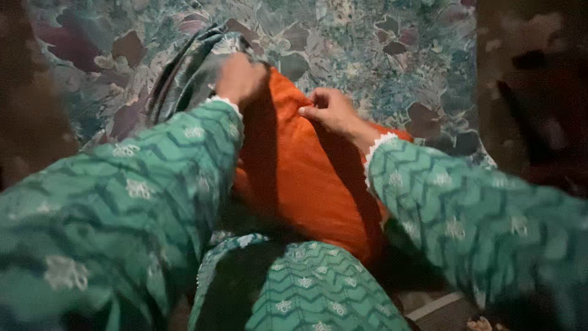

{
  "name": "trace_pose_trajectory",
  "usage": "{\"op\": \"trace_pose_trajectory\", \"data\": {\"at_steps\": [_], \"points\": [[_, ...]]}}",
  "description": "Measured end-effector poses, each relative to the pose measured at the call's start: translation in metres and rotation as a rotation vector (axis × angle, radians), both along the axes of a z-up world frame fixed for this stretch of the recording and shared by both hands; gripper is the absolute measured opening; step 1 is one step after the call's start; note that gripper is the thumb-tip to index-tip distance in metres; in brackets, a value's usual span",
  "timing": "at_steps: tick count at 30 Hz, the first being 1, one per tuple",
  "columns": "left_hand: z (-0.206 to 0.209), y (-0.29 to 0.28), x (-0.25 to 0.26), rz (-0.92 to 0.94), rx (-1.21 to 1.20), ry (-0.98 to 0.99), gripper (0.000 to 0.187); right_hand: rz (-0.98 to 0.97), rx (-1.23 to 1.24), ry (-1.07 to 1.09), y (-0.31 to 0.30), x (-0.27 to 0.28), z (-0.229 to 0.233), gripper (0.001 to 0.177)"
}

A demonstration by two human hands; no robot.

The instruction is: The person removes a patterned pillowcase from an orange pillow and places it on a nearby chair. They then take a blue floral pillowcase and put it onto the orange pillow, smoothing the fabric and adjusting the corners to fit.

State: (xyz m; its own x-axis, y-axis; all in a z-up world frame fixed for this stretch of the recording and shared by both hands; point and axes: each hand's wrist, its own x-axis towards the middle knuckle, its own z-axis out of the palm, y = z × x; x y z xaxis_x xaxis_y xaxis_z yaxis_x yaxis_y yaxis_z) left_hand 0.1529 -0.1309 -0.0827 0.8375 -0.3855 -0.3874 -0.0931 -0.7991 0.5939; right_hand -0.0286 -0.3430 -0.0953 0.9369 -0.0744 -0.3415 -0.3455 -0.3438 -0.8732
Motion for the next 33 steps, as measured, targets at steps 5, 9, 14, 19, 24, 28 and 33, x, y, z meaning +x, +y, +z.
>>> {"op": "trace_pose_trajectory", "data": {"at_steps": [5, 9, 14, 19, 24, 28, 33], "points": [[0.023, -0.039, -0.111, 0.115, -0.275, 0.266, 0.048, -0.096, 0.316, -0.141, 0.011, -0.024, -0.038, 0.022], [0.058, -0.021, -0.133, 0.193, -0.326, 0.250, 0.049, -0.268, 0.473, 0.234, -0.001, -0.023, -0.015, 0.022], [0.070, -0.021, -0.146, 0.139, -0.256, 0.110, 0.050, -0.423, 0.578, 0.417, -0.001, 0.020, -0.021, 0.020], [0.092, -0.004, -0.158, 0.132, -0.246, 0.074, 0.046, -0.273, 0.258, 0.305, 0.007, 0.057, -0.074, 0.021], [0.123, 0.010, -0.160, 0.106, -0.210, 0.026, 0.038, -0.001, 0.153, 0.031, 0.002, 0.048, -0.075, 0.031], [0.119, 0.005, -0.148, -0.082, -0.146, -0.168, 0.033, 0.082, -0.001, -0.055, 0.003, 0.034, -0.056, 0.032], [0.100, -0.003, -0.141, -0.211, -0.114, -0.283, 0.029, -0.095, -0.322, 0.139, 0.019, 0.034, -0.066, 0.038]]}}
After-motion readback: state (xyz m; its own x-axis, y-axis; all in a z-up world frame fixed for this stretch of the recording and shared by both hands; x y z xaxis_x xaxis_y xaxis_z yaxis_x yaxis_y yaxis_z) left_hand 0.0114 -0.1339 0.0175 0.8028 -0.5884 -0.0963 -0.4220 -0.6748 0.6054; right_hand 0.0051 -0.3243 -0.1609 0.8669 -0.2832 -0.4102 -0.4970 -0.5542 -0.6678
